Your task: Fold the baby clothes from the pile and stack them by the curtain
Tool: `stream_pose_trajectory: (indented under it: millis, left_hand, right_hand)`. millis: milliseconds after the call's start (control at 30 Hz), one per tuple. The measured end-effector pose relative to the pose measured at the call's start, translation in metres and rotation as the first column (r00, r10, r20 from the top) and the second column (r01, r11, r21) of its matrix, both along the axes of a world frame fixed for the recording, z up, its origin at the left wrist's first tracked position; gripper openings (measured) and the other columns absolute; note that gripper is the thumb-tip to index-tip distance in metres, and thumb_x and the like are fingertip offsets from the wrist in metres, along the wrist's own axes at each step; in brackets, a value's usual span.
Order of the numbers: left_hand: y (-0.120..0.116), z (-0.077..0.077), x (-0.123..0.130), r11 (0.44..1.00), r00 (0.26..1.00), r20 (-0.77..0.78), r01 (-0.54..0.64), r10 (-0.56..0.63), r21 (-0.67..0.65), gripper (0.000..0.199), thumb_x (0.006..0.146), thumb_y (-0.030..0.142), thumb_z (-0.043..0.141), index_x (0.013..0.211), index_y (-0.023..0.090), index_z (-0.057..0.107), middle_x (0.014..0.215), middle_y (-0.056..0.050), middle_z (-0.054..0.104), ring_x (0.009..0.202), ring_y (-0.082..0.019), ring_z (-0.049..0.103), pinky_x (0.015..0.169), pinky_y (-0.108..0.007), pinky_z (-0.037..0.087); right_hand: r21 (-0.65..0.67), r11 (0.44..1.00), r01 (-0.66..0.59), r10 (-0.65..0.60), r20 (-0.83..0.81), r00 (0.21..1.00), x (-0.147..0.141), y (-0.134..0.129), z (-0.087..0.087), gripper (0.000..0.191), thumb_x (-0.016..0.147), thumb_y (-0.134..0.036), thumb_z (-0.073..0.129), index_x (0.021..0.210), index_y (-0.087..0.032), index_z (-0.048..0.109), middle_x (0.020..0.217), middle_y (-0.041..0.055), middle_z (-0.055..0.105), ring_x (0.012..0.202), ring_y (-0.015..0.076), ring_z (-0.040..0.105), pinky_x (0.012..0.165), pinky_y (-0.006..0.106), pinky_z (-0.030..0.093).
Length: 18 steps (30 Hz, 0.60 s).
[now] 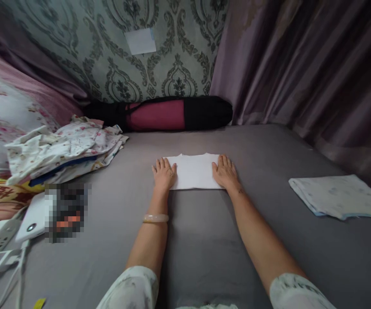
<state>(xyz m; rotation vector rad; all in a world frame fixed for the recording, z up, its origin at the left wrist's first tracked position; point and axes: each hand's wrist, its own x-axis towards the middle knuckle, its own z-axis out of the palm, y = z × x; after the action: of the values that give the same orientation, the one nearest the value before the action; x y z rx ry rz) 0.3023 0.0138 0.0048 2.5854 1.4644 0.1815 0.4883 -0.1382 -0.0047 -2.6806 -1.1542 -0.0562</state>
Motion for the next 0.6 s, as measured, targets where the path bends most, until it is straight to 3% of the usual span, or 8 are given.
stream_pose_trajectory:
  millis: [133,300,467,600]
  left_hand:
    - [0.003,0.002,0.001,0.999,0.998,0.059,-0.006,0.008,-0.037,0.068,0.096,0.047,0.017,0.148,0.005,0.031,0.156,-0.017,0.026,0.146,-0.033,0.016,0.115,-0.058,0.012]
    - [0.004,0.018,0.002,1.0,0.983,0.182,0.006,-0.009,0.014,0.06,0.097,0.042,0.019,0.145,0.01,0.038,0.155,-0.015,0.03,0.147,-0.031,0.014,0.116,-0.058,0.009]
    - [0.01,0.019,-0.003,0.995,0.941,0.338,0.021,0.015,-0.102,0.051,0.097,0.037,0.026,0.138,0.015,0.046,0.151,-0.014,0.038,0.145,-0.031,0.019,0.114,-0.061,0.011]
    - [0.017,0.018,-0.006,0.979,0.882,0.467,0.039,0.059,-0.198,0.046,0.097,0.035,0.029,0.133,0.015,0.051,0.147,-0.017,0.044,0.144,-0.031,0.024,0.113,-0.06,0.015]
  right_hand:
    - [0.006,1.0,-0.001,0.0,0.02,1.0,-0.009,0.005,0.009,0.062,0.099,-0.04,0.021,0.147,-0.002,0.031,0.155,0.0195,0.027,0.143,0.0307,0.021,0.115,0.049,0.016]
    - [0.023,0.982,-0.187,0.185,0.079,0.98,-0.039,0.021,0.017,0.059,0.1,-0.041,0.021,0.149,-0.012,0.031,0.157,0.0152,0.023,0.145,0.028,0.016,0.115,0.05,0.011]
    - [-0.056,0.98,-0.191,0.192,0.014,0.981,-0.043,0.027,0.006,0.057,0.099,-0.041,0.022,0.149,-0.015,0.032,0.158,0.0118,0.023,0.144,0.0275,0.019,0.114,0.05,0.015]
    - [-0.075,0.982,-0.172,0.172,0.0,0.985,-0.045,0.03,0.012,0.057,0.1,-0.041,0.02,0.148,-0.014,0.033,0.157,0.0135,0.024,0.144,0.0289,0.018,0.114,0.053,0.014]
